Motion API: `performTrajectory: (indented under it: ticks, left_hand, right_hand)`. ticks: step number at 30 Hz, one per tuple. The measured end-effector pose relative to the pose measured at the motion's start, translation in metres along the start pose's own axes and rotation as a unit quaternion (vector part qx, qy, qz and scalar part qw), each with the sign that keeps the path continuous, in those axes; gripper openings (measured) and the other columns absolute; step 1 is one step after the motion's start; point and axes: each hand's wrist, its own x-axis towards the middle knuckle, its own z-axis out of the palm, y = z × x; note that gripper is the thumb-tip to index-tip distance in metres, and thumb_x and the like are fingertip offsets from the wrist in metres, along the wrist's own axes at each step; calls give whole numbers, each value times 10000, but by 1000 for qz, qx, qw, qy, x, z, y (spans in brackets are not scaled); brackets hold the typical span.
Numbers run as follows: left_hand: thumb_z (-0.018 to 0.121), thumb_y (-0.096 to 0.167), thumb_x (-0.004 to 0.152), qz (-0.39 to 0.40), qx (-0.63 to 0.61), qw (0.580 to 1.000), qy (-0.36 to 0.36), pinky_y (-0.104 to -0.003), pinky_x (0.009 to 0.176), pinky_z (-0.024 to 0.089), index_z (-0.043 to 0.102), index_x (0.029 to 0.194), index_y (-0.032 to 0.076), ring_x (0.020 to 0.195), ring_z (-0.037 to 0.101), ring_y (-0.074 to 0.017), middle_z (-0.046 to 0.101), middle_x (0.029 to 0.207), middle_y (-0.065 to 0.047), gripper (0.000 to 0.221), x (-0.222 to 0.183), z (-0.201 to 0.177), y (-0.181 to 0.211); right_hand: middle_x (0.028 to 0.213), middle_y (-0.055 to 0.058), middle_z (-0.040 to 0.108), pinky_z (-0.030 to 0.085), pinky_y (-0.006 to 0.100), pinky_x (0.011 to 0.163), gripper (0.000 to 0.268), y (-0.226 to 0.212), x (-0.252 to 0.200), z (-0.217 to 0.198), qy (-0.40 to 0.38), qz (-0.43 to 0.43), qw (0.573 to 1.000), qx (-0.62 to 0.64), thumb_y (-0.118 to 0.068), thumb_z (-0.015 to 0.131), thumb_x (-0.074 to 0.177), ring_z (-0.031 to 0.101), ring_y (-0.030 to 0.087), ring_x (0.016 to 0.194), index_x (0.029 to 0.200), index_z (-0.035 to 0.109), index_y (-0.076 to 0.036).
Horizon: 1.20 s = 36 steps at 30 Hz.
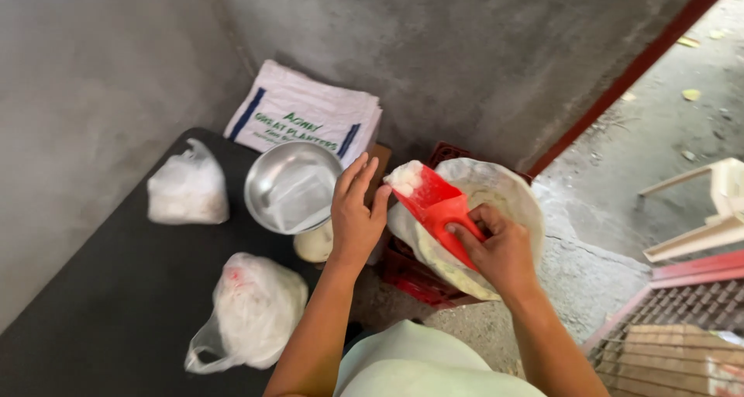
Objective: Measuring and bagging zinc sulphate fertilizer from a large sack into smaller plastic bags using a scale and a scoop.
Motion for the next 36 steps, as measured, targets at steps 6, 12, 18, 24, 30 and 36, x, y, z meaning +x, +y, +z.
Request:
performTrajectory:
  ticks: [6,12,18,24,30,36]
  left_hand:
    - [722,117,950,-17,58,996,58,-427,1106,471,675,1348,95,1350,556,-341,572,1486,-141,402,5,-74,-42]
    - [748,81,828,-55,160,986,4,-504,1057,433,786,1157,158,1328,496,-416,557,1456,-192,340,-10,-124,-100]
    - [731,44,776,-106,206,967,-104,-527,995,438,810,1076,159,1301,516,-393,581,1431,-170,331,-18,-115,-133]
    - [642,-27,796,-105,169,977,-77,-423,903,564,766,1173,101,1062,693,-318,695,1319,-85,417,-15,-104,-153]
    - [631,-12,802,-155,157,971,-93,-435,839,570,721,1243,110,984,716,-321,661,1377,-64,467,-5,-114,-137]
    - [654,29,811,-130,112,983,-68,-429,869,567,697,1273,116,1046,713,-315,624,1415,-79,472,-11,-116,-142]
  right_hand:
    - [751,72,750,531,306,606,221,-37,19,30,-43,-56,997,-19,-221,839,831,647,115,596,910,732,-45]
    - [731,141,702,524,410,590,348,-89,50,68,-105,-140,971,-166,-355,864,787,673,297,606,953,735,-79]
    - [772,130,731,548,479,646,325,-117,74,110,-203,-246,892,-320,-366,817,766,703,366,728,966,739,-121]
    - [768,130,728,554,497,645,298,-129,93,159,-242,-301,851,-354,-374,812,745,713,359,763,878,730,-120]
    - [804,120,731,580,446,632,110,-124,98,193,-229,-320,771,-501,-222,755,790,734,332,752,861,731,-141]
    - [753,124,726,543,480,599,236,-152,72,146,-158,-266,866,-394,-341,800,780,711,364,718,864,733,-131]
